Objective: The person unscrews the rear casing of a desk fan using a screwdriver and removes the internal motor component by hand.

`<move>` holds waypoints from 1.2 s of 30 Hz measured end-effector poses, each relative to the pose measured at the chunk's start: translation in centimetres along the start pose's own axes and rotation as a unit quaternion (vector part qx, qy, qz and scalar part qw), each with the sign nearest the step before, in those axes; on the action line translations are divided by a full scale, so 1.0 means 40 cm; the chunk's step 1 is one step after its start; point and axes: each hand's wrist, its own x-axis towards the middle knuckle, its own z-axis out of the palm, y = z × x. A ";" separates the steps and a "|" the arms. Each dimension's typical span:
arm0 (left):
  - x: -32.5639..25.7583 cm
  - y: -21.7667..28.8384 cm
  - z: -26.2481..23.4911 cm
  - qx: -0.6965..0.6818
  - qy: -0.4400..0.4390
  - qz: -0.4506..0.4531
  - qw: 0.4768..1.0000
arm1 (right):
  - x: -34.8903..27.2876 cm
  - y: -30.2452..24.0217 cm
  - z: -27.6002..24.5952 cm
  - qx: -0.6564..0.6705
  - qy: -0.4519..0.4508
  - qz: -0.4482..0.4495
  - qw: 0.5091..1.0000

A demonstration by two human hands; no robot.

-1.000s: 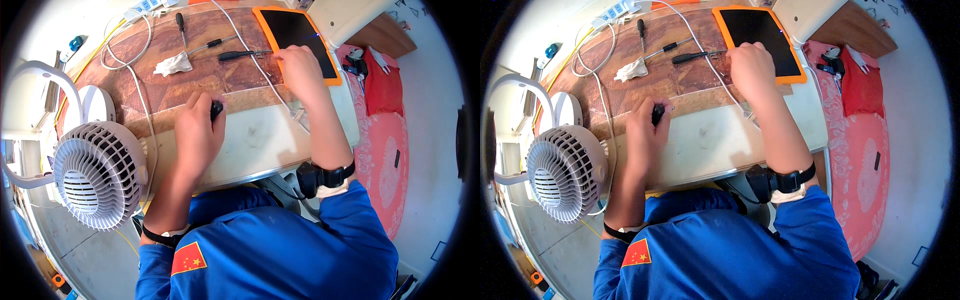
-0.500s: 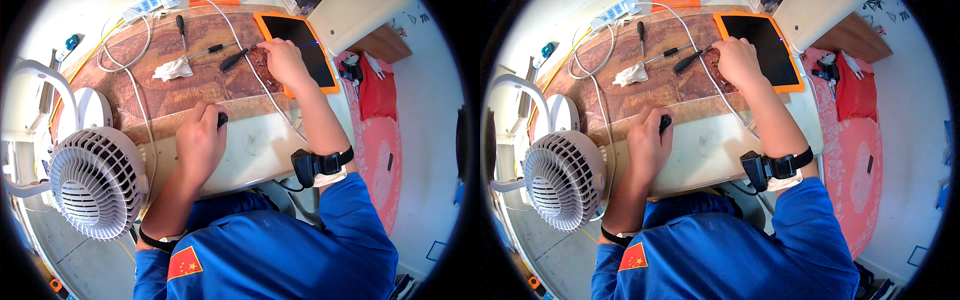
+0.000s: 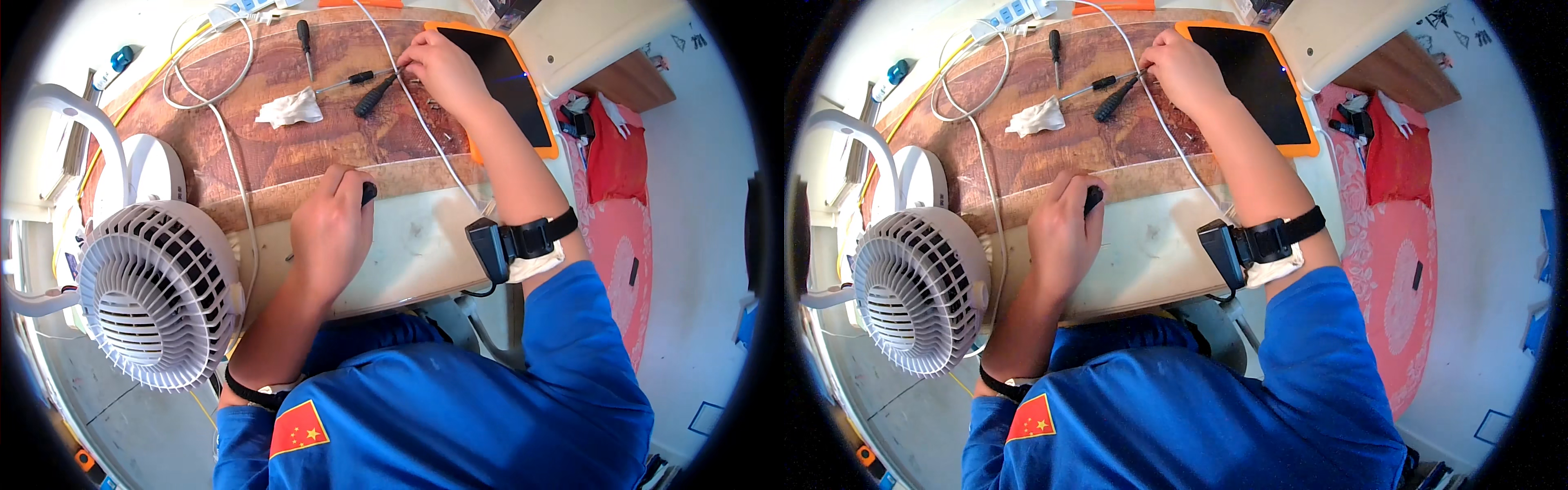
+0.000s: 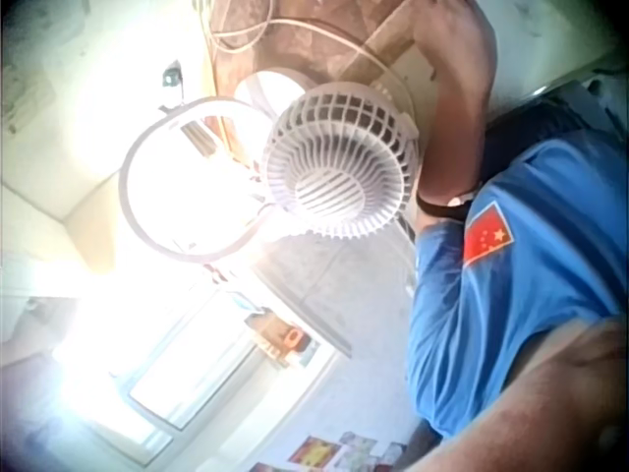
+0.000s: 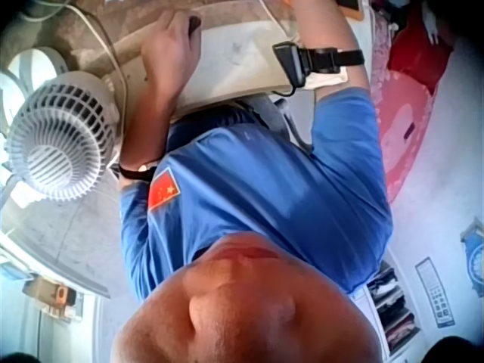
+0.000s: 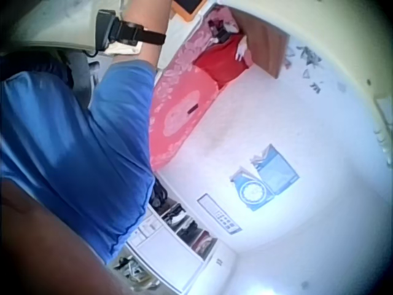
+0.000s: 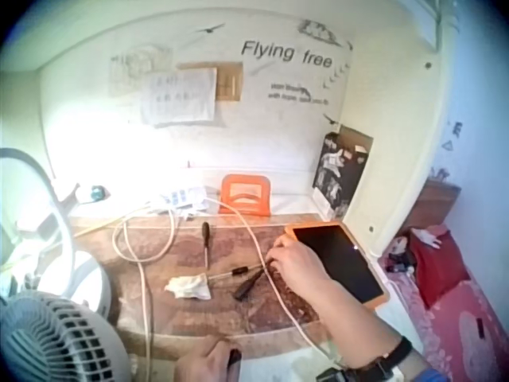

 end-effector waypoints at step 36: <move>-0.005 -0.003 -0.004 -0.008 -0.009 -0.010 1.000 | -0.233 -0.066 -0.125 -0.030 -0.059 0.083 0.994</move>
